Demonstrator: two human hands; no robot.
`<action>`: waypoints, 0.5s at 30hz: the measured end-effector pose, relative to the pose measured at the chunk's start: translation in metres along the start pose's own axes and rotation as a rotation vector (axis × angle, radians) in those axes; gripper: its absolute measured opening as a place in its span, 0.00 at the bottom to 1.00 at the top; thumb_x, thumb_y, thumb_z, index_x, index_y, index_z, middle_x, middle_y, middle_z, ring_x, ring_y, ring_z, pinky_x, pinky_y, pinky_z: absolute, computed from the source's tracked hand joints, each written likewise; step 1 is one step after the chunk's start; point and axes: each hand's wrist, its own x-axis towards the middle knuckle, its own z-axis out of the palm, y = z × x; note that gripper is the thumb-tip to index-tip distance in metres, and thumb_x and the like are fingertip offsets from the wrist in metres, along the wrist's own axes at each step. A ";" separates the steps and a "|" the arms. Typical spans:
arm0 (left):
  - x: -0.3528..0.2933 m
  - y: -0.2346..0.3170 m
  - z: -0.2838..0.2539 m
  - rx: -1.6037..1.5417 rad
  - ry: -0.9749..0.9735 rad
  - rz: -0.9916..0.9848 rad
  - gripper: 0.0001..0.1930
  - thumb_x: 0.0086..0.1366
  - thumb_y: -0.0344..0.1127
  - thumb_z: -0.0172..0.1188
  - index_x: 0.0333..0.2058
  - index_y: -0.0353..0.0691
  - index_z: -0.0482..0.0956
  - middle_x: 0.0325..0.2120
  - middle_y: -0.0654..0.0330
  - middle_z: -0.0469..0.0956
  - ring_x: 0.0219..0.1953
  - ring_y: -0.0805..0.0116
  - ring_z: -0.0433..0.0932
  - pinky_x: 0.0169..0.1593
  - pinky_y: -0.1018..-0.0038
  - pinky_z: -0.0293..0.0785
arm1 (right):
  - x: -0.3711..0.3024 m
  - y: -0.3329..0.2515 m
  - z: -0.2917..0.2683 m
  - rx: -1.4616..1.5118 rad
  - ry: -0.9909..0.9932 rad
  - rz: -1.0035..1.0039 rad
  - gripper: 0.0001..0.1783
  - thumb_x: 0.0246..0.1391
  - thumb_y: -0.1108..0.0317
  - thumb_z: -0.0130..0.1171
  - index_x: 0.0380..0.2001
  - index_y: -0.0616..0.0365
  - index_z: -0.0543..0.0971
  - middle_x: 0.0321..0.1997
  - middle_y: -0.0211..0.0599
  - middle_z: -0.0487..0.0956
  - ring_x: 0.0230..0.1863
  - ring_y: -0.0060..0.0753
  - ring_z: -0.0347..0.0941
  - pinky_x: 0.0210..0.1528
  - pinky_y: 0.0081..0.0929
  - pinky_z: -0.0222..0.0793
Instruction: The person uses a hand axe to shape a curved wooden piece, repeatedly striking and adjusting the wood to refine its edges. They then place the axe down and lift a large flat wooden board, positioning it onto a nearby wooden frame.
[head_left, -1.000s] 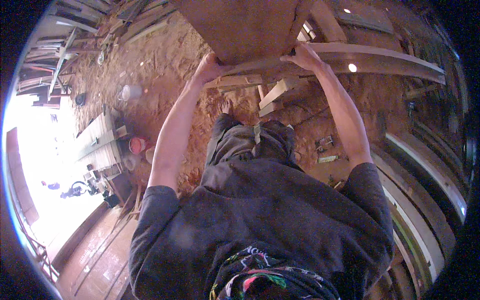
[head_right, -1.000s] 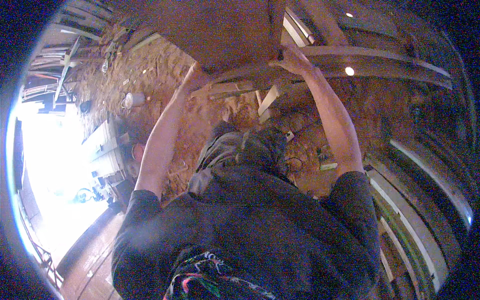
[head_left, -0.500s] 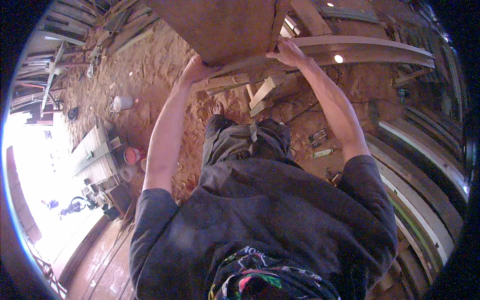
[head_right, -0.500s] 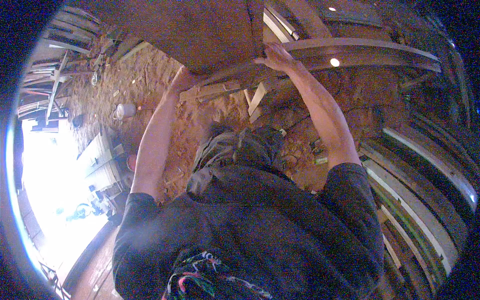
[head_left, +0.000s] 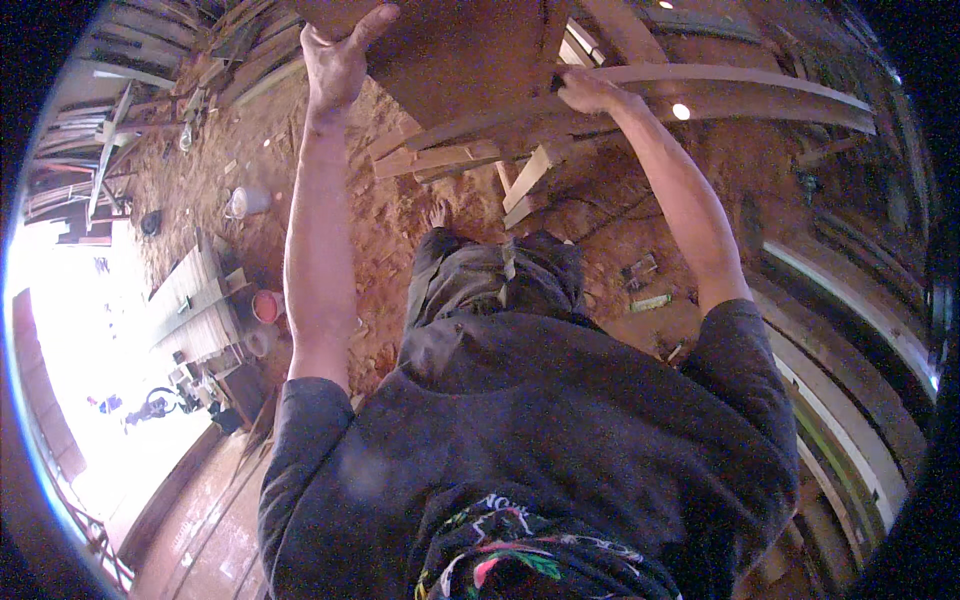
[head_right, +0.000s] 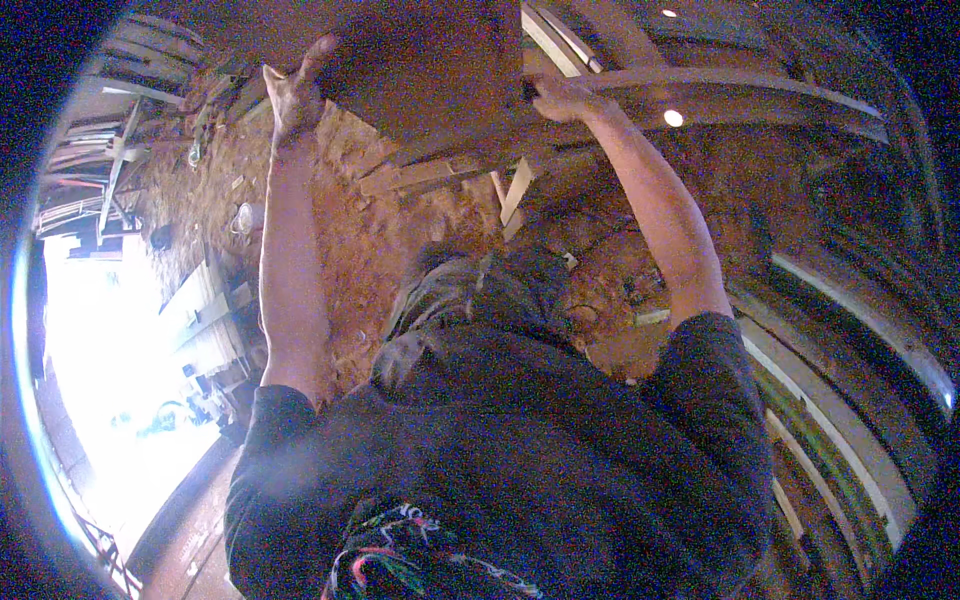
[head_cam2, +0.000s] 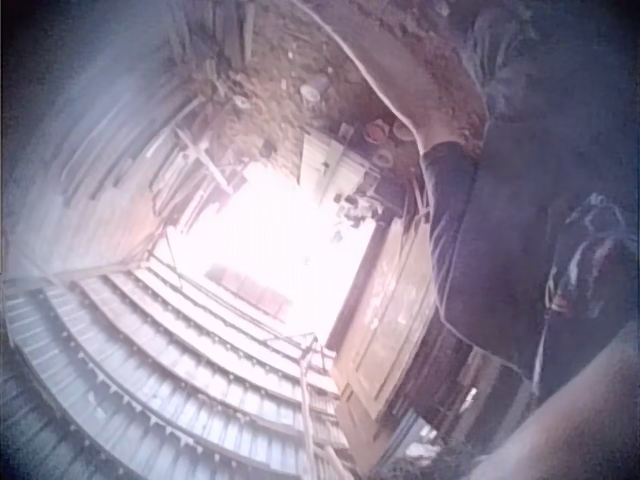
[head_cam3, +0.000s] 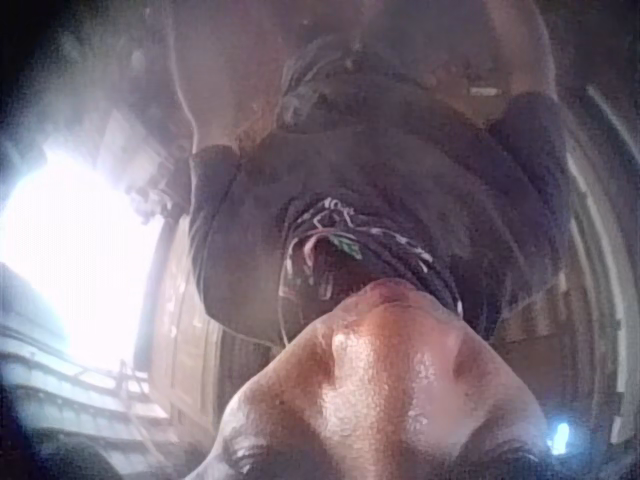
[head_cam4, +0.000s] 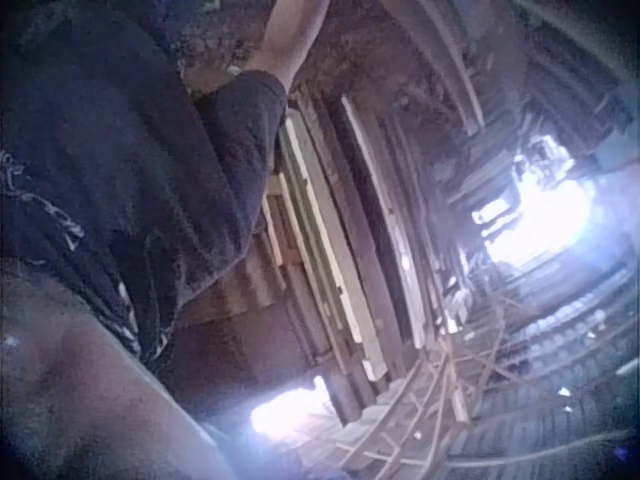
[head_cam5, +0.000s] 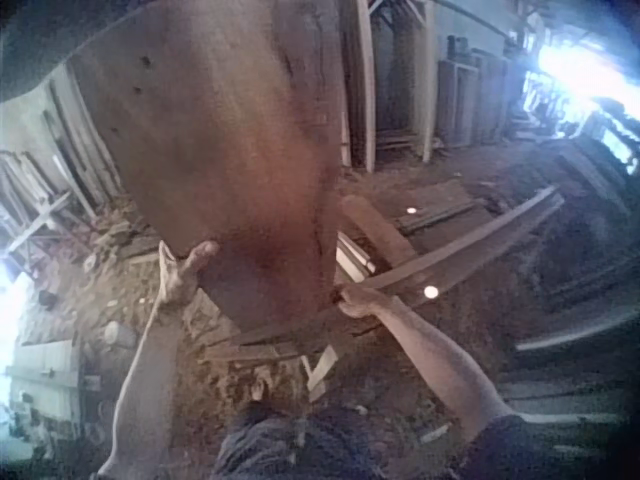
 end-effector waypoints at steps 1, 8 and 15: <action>-0.006 0.021 0.026 0.120 -0.036 0.083 0.19 0.58 0.30 0.72 0.42 0.21 0.79 0.43 0.46 0.82 0.40 0.58 0.84 0.49 0.62 0.82 | 0.000 0.009 -0.002 0.097 0.066 -0.021 0.19 0.59 0.69 0.47 0.51 0.67 0.76 0.58 0.52 0.75 0.64 0.49 0.68 0.67 0.38 0.64; -0.004 0.025 0.017 0.111 -0.086 -0.018 0.15 0.58 0.30 0.72 0.38 0.21 0.82 0.37 0.48 0.84 0.38 0.59 0.85 0.47 0.63 0.83 | 0.060 0.015 -0.002 1.991 0.744 0.145 0.18 0.60 0.59 0.47 0.17 0.48 0.61 0.13 0.27 0.63 0.14 0.25 0.61 0.16 0.26 0.55; -0.012 0.058 0.042 0.170 -0.194 0.061 0.24 0.59 0.37 0.73 0.50 0.31 0.77 0.45 0.57 0.81 0.46 0.67 0.79 0.53 0.67 0.75 | 0.065 0.024 0.000 2.233 0.866 -0.019 0.18 0.57 0.56 0.49 0.16 0.47 0.62 0.11 0.28 0.60 0.11 0.31 0.57 0.11 0.29 0.49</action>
